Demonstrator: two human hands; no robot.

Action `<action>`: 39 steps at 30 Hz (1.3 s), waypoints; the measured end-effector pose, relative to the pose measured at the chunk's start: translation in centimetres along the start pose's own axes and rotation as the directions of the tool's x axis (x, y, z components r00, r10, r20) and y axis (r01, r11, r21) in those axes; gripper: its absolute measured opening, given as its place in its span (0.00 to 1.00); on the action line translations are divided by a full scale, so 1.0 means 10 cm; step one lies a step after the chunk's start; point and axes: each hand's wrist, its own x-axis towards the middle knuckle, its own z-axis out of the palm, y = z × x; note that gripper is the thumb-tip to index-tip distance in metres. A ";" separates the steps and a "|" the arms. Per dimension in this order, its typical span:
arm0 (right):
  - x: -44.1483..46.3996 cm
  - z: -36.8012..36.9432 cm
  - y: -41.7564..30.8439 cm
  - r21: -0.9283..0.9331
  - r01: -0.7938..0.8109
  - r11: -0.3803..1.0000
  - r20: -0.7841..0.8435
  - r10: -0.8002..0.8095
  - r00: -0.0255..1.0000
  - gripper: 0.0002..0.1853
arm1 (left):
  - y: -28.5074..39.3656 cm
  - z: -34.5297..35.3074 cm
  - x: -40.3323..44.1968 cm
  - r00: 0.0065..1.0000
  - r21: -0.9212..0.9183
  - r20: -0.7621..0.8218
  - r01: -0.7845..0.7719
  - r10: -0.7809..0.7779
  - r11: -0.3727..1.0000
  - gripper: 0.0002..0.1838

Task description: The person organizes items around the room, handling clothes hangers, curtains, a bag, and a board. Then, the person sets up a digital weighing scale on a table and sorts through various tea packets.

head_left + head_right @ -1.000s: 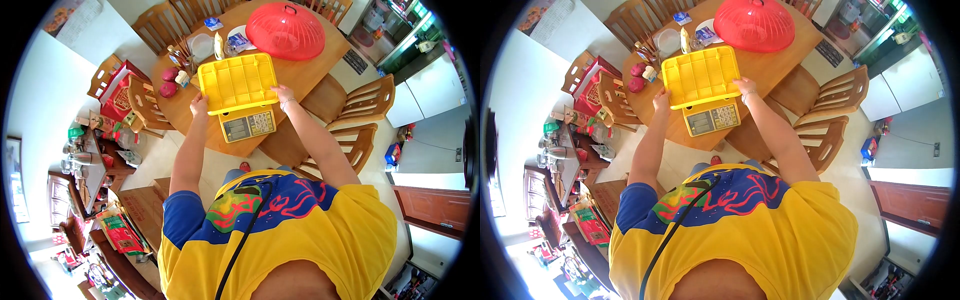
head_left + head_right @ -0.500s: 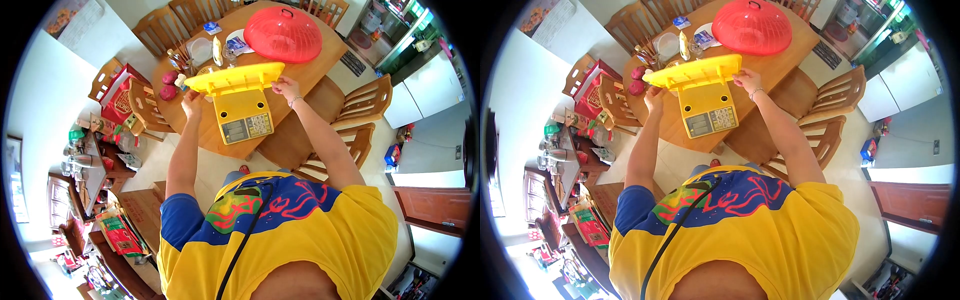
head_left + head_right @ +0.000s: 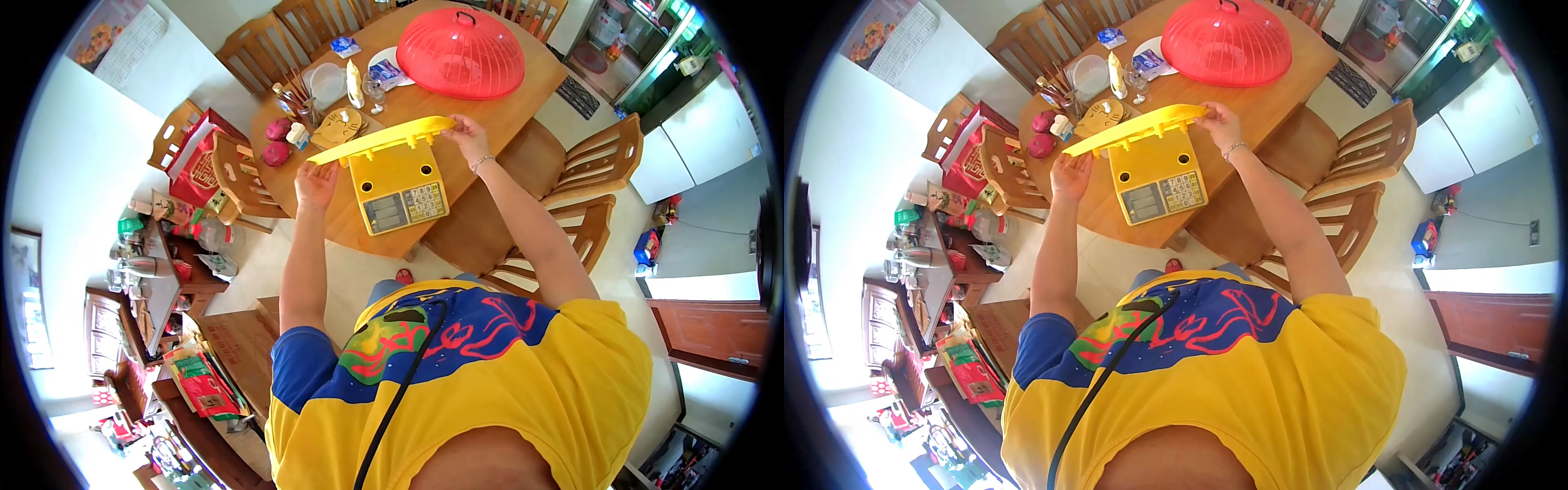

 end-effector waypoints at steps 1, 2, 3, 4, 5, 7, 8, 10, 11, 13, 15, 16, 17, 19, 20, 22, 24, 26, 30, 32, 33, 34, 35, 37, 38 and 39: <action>-0.02 0.02 -0.05 0.000 0.001 1.000 0.000 -0.001 1.000 0.17 | 0.04 0.04 -0.05 0.996 -0.114 -0.028 0.081 -0.085 0.990 0.29; -0.03 0.04 -0.10 -0.050 0.005 0.999 0.008 -0.004 1.000 0.17 | 0.05 0.05 -0.05 0.997 -0.128 -0.060 0.037 -0.045 0.991 0.35; -0.04 0.05 -0.14 -0.099 0.009 0.995 0.017 -0.007 1.000 0.16 | 0.09 -0.02 0.02 0.997 -0.129 -0.059 0.036 -0.044 0.991 0.35; -0.02 0.04 -0.11 -0.099 0.009 0.995 0.018 -0.007 1.000 0.16 | 0.16 -0.09 0.09 0.995 -0.012 -0.022 0.097 -0.097 0.995 0.33; 0.01 0.04 -0.08 -0.081 0.025 0.996 0.028 -0.023 0.999 0.16 | 0.20 -0.16 0.16 0.988 0.107 0.008 0.152 -0.154 0.983 0.31; 0.03 0.06 -0.08 -0.062 0.042 0.997 0.038 -0.040 0.999 0.16 | 0.16 -0.04 0.02 0.994 0.164 -0.030 0.107 -0.104 0.981 0.25; 0.05 0.07 -0.11 -0.091 0.064 0.994 0.056 -0.059 0.997 0.17 | 0.15 0.04 -0.06 0.996 0.223 -0.066 0.066 -0.053 0.973 0.20; 0.07 0.12 -0.19 -0.118 0.085 0.989 0.074 -0.077 0.994 0.18 | 0.27 -0.08 0.07 0.982 0.312 -0.053 0.191 -0.183 0.931 0.15; 0.09 0.15 -0.22 -0.047 0.054 0.997 0.058 -0.051 0.997 0.20 | 0.31 -0.16 0.15 0.949 0.398 -0.053 0.306 -0.312 0.865 0.11; 0.08 0.21 -0.33 0.024 0.020 0.999 0.045 -0.021 0.999 0.22 | 0.22 -0.18 0.12 0.964 0.408 -0.063 0.261 -0.258 0.875 0.10; 0.04 0.25 -0.41 0.079 -0.091 0.993 -0.001 0.092 0.996 0.21 | 0.11 -0.16 0.03 0.976 0.419 -0.070 0.214 -0.204 0.882 0.10; 0.04 0.24 -0.41 0.079 -0.092 0.993 -0.004 0.092 0.996 0.21 | 0.07 -0.11 -0.06 0.992 0.421 -0.054 0.124 -0.111 0.898 0.09; 0.04 0.23 -0.41 0.120 -0.167 0.979 -0.103 0.180 0.978 0.18 | 0.01 -0.06 -0.14 0.999 0.422 -0.039 0.032 -0.017 0.906 0.09; 0.02 0.19 -0.39 0.169 -0.241 0.956 -0.195 0.272 0.942 0.17 | -0.11 -0.10 -0.19 0.999 0.402 0.013 -0.033 0.030 0.915 0.10; -0.02 0.14 -0.39 0.212 -0.322 0.923 -0.184 0.362 0.914 0.19 | -0.15 -0.12 -0.21 0.995 0.377 0.066 -0.099 0.080 0.921 0.10; -0.11 0.06 -0.38 0.252 -0.403 0.880 -0.171 0.450 0.877 0.22 | -0.23 -0.17 -0.25 0.990 0.386 0.052 -0.142 0.132 0.911 0.12; -0.20 0.01 -0.39 0.134 -0.481 0.867 -0.051 0.490 0.870 0.24 | -0.30 -0.22 -0.28 0.983 0.396 0.033 -0.181 0.183 0.900 0.14; -0.31 0.06 -0.37 0.024 -0.459 0.888 -0.057 0.460 0.886 0.22 | -0.37 -0.27 -0.31 0.969 0.453 -0.016 -0.213 0.246 0.866 0.17; -0.45 0.03 -0.09 -0.246 -0.328 0.912 -0.058 0.324 0.944 0.14 | -0.51 -0.38 -0.33 0.962 0.463 0.071 -0.264 0.262 0.846 0.17; -0.45 -0.04 0.14 -0.193 -0.287 0.938 -0.037 0.285 0.958 0.12 | -0.57 -0.42 -0.35 0.965 0.507 0.061 -0.250 0.255 0.825 0.18; -0.44 -0.08 0.25 -0.138 -0.244 0.960 -0.017 0.244 0.970 0.12 | -0.59 -0.44 -0.36 0.965 0.508 0.061 -0.250 0.255 0.825 0.18; -0.43 -0.11 0.34 -0.137 -0.245 0.960 -0.018 0.245 0.969 0.12 | -0.61 -0.45 -0.37 0.965 0.569 0.032 -0.231 0.260 0.789 0.19; -0.44 -0.14 0.41 -0.136 -0.249 0.959 -0.028 0.247 0.969 0.13 | -0.63 -0.47 -0.38 0.964 0.626 0.002 -0.210 0.267 0.751 0.20; -0.43 -0.16 0.52 -0.135 -0.247 0.960 -0.041 0.244 0.969 0.14 | -0.66 -0.57 -0.32 0.962 0.640 -0.012 -0.203 0.274 0.741 0.21; -0.41 -0.18 0.58 -0.150 -0.249 0.957 -0.049 0.244 0.969 0.14 | -0.67 -0.62 -0.29 0.959 0.653 -0.029 -0.196 0.282 0.732 0.21; -0.42 -0.16 0.57 -0.166 -0.252 0.953 -0.058 0.246 0.968 0.15 | -0.67 -0.63 -0.29 0.959 0.654 -0.027 -0.196 0.281 0.731 0.21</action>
